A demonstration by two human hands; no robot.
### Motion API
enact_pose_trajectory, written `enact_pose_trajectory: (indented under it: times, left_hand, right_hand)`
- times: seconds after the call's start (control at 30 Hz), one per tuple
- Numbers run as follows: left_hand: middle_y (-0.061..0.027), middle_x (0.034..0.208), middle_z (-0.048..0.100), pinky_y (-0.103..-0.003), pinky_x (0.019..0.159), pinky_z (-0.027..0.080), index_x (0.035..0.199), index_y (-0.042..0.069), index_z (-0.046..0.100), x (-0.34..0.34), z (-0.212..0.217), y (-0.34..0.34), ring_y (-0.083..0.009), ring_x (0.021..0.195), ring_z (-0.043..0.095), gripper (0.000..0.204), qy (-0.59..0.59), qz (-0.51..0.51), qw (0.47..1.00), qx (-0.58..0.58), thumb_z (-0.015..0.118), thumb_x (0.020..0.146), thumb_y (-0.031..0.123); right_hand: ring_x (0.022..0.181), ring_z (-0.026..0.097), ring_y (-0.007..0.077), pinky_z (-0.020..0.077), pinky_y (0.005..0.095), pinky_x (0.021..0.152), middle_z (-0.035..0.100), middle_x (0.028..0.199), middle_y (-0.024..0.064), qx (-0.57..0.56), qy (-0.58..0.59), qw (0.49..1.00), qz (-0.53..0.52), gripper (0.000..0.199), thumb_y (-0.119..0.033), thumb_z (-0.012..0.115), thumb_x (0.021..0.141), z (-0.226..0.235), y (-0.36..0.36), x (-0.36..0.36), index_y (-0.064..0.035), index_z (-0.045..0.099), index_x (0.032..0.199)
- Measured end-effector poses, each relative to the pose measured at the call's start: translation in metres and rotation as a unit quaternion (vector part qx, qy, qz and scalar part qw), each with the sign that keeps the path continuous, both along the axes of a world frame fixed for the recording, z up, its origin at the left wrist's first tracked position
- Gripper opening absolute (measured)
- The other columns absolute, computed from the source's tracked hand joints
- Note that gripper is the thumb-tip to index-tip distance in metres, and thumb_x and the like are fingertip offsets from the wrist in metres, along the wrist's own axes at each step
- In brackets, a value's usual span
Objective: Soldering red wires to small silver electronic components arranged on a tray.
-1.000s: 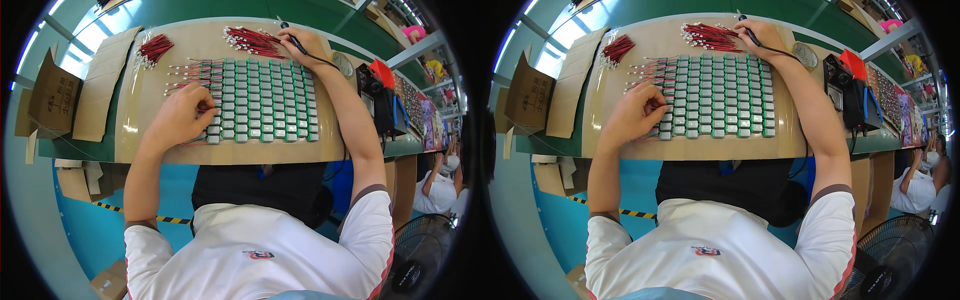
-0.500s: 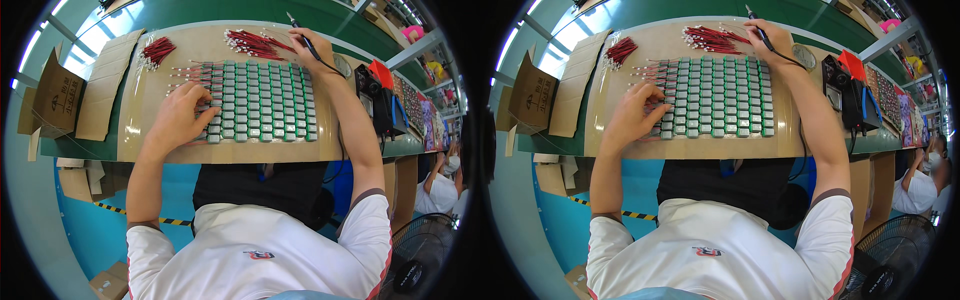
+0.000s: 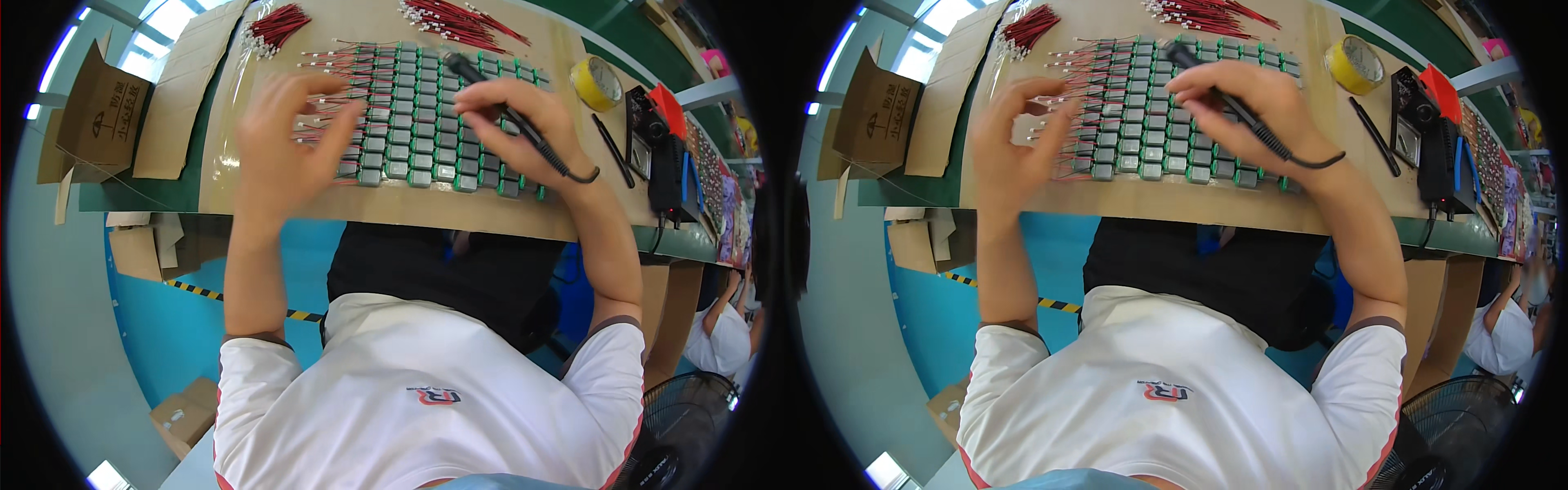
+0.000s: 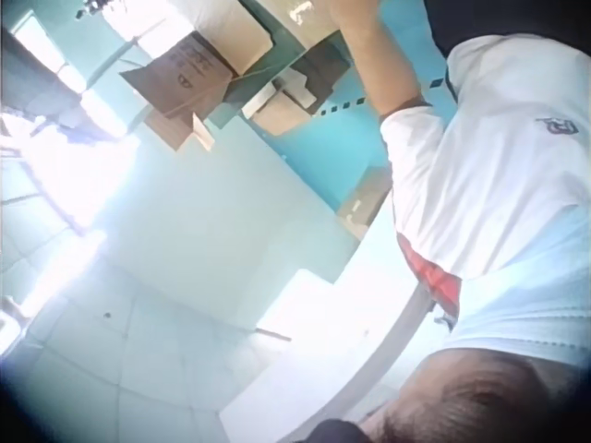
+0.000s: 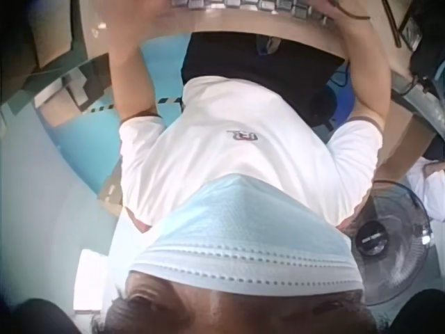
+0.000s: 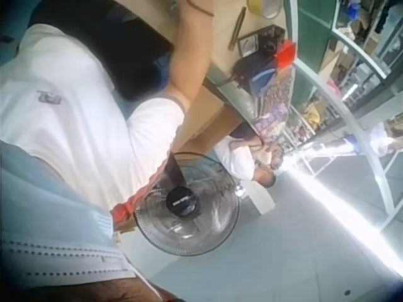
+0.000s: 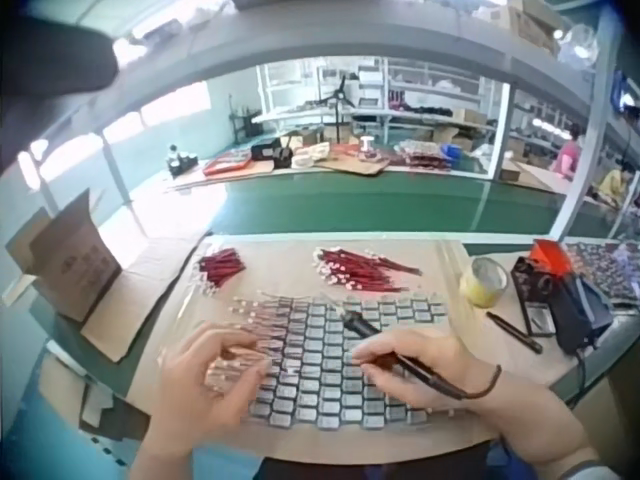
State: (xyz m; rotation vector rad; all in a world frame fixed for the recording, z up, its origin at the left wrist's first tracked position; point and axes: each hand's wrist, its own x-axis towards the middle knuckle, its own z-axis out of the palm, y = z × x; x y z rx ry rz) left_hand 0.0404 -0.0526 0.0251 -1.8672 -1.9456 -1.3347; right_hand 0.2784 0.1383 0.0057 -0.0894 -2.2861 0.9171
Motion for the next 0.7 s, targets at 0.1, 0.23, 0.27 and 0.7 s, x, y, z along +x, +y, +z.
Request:
enact_pose_trajectory:
  times: [0.1, 0.23, 0.27, 0.7]
  left_hand:
    - [-0.012, 0.099, 0.075, -0.037, 0.073, 0.059, 0.106, 0.003, 0.076, 0.025, -0.003, 0.001, -0.0293, 0.089, 0.072, 0.028, -0.007, -0.055, 0.998, -0.009, 0.09, 0.085, 0.014]
    - [-0.0122, 0.094, 0.075, -0.037, 0.068, 0.058, 0.104, 0.002, 0.076, 0.042, -0.019, 0.006, -0.0271, 0.085, 0.072, 0.025, -0.057, -0.138, 0.987, -0.058, 0.089, 0.085, 0.012]
    - [-0.0116, 0.09, 0.074, -0.037, 0.066, 0.057, 0.102, 0.002, 0.077, 0.045, -0.022, 0.006, -0.0262, 0.08, 0.071, 0.021, -0.073, -0.13, 0.987, -0.068, 0.088, 0.086, 0.01]
    - [-0.0095, 0.078, 0.073, -0.031, 0.061, 0.052, 0.097, 0.001, 0.084, -0.004, -0.026, -0.001, -0.0181, 0.067, 0.067, 0.01, -0.111, -0.06, 0.982, -0.143, 0.085, 0.087, 0.004]
  right_hand:
    - [0.087, 0.077, 0.0182, 0.0612, 0.0299, 0.076, 0.079, 0.099, 0.0082, -0.012, -0.035, 0.999, 0.031, 0.03, 0.004, 0.08, 0.09, 0.002, -0.024, -0.002, -0.0081, 0.078, 0.118]
    - [0.085, 0.077, 0.0204, 0.0607, 0.0304, 0.074, 0.079, 0.099, 0.0087, -0.04, -0.018, 0.998, 0.047, 0.029, 0.003, 0.081, 0.089, -0.003, -0.033, -0.004, -0.0068, 0.077, 0.117]
    - [0.085, 0.077, 0.0213, 0.0607, 0.0308, 0.074, 0.079, 0.099, 0.0088, -0.029, -0.008, 0.999, 0.045, 0.029, 0.003, 0.082, 0.089, -0.004, -0.033, -0.004, -0.0066, 0.078, 0.116]
    - [0.083, 0.075, 0.0228, 0.058, 0.0367, 0.073, 0.079, 0.099, 0.0111, -0.031, 0.011, 0.998, 0.059, 0.051, -0.017, 0.081, 0.098, -0.003, -0.002, 0.02, 0.0, 0.067, 0.144]
